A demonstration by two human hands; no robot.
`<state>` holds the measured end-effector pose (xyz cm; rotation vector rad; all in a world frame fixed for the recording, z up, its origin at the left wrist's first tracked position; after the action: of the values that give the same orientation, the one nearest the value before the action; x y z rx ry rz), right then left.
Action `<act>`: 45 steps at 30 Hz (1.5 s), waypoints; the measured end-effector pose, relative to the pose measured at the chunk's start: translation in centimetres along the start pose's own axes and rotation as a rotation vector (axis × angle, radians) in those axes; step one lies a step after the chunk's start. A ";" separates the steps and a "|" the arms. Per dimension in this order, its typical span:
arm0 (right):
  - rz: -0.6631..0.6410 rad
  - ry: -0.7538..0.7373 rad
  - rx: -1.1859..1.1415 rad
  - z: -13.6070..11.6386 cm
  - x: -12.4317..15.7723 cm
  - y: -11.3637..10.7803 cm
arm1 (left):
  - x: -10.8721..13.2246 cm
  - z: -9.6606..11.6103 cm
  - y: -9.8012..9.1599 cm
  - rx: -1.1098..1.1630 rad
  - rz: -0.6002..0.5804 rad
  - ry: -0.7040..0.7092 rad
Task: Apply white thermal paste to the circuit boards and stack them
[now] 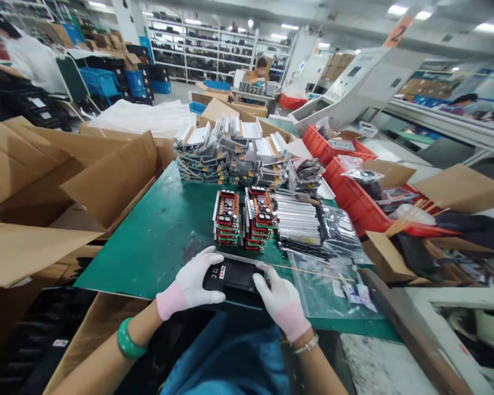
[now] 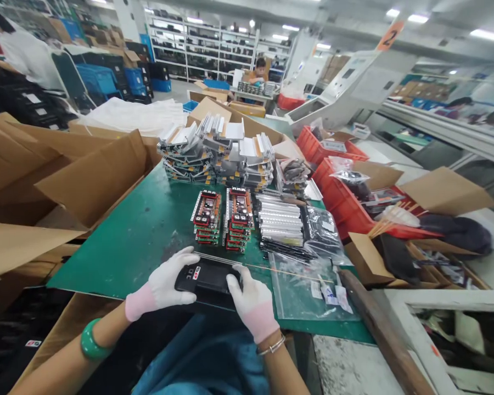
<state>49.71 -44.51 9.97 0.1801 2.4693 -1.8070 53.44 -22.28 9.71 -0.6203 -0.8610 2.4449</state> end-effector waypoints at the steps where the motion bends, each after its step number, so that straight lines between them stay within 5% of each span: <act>1: 0.018 -0.018 0.039 -0.1 0.1 -0.1 | 0.0 -0.1 0.0 0.002 -0.005 -0.003; 4: 0.175 -0.119 0.185 -0.7 0.8 -0.9 | -0.2 -0.1 -0.2 -0.011 -0.023 0.002; 7: 0.333 -0.388 0.205 -2.0 2.7 -0.7 | -0.4 0.6 -0.4 -0.061 -0.049 0.026; 11: 0.412 -0.647 0.179 -2.5 5.8 0.6 | 0.3 1.9 -0.2 -0.129 -0.067 0.085; 20: 0.496 -0.710 0.152 -1.4 5.2 -2.9 | 1.5 4.4 -0.3 -0.253 0.020 0.444; 26: 0.522 -0.735 0.132 -1.5 3.7 -3.9 | -0.3 4.3 -1.5 -0.320 0.065 0.487; 35: 0.556 -0.676 0.123 -1.1 5.1 -2.6 | 0.5 4.0 -1.1 -0.272 0.065 0.532; 38: 0.591 -0.659 0.127 -1.2 6.6 -1.4 | 0.7 1.7 -2.3 -0.160 0.116 0.344; 42: 0.482 -0.611 0.192 -3.1 7.4 0.1 | 0.5 -3.1 -6.0 0.198 0.537 -0.217; 45: 0.329 -0.561 0.242 -5.3 6.0 0.3 | -0.4 -4.6 -6.7 0.474 0.646 -0.520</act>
<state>43.85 -39.02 10.49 0.0711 1.7326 -1.7121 58.14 -15.80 11.01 -0.0715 -0.2158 3.3230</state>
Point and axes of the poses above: each hand's wrist, its own x-axis away from the middle knuckle, its own y-axis out of the palm, z = x × y, the point moved 6 cm from there along -x, towards the middle knuckle, and after that the axes turned 8 degrees about x, right-handed, at the moved point
